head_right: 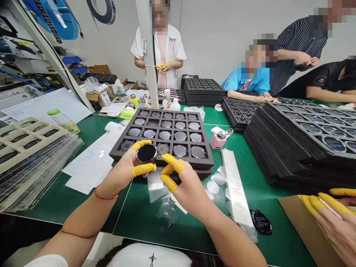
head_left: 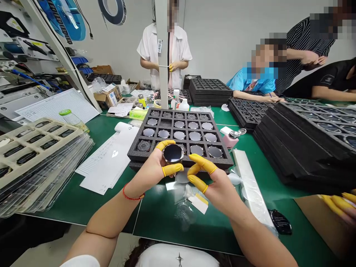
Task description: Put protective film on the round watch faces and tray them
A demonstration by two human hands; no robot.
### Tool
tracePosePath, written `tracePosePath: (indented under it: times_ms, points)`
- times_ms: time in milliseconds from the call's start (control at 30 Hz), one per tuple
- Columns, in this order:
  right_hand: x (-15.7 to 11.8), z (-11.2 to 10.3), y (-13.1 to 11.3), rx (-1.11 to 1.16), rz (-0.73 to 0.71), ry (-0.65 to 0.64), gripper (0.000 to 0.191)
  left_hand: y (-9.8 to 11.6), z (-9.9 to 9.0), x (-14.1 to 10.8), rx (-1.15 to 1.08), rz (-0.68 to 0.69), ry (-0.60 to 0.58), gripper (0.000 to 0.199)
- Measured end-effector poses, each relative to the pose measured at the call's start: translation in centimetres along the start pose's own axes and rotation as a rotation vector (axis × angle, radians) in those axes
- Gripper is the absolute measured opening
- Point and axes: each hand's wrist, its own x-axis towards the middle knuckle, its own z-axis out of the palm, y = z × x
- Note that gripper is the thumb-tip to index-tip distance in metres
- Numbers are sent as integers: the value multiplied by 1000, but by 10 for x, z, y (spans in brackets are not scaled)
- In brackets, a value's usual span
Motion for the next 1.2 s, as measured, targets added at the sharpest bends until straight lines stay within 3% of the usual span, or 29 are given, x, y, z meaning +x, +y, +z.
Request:
tracePosePath:
  times_ms: [133,233,467,867,1200]
  points:
    - [1,-5,-1,-217,-207,64,34,1,0,5,-17,-117,-189,60]
    - [2,-8,-1,-293,-303,121,24,-1,1,6,-28,-167,-263,58]
    - [2,-10,0,-311,-314,120,17,-4,2,10,27,-175,-271,57]
    - [4,-7,5,-275,-200,98,19,-8,-8,12,72,-53,-108,60]
    - [4,-7,5,-327,-240,127,15,-10,-4,10,75,-102,-185,59]
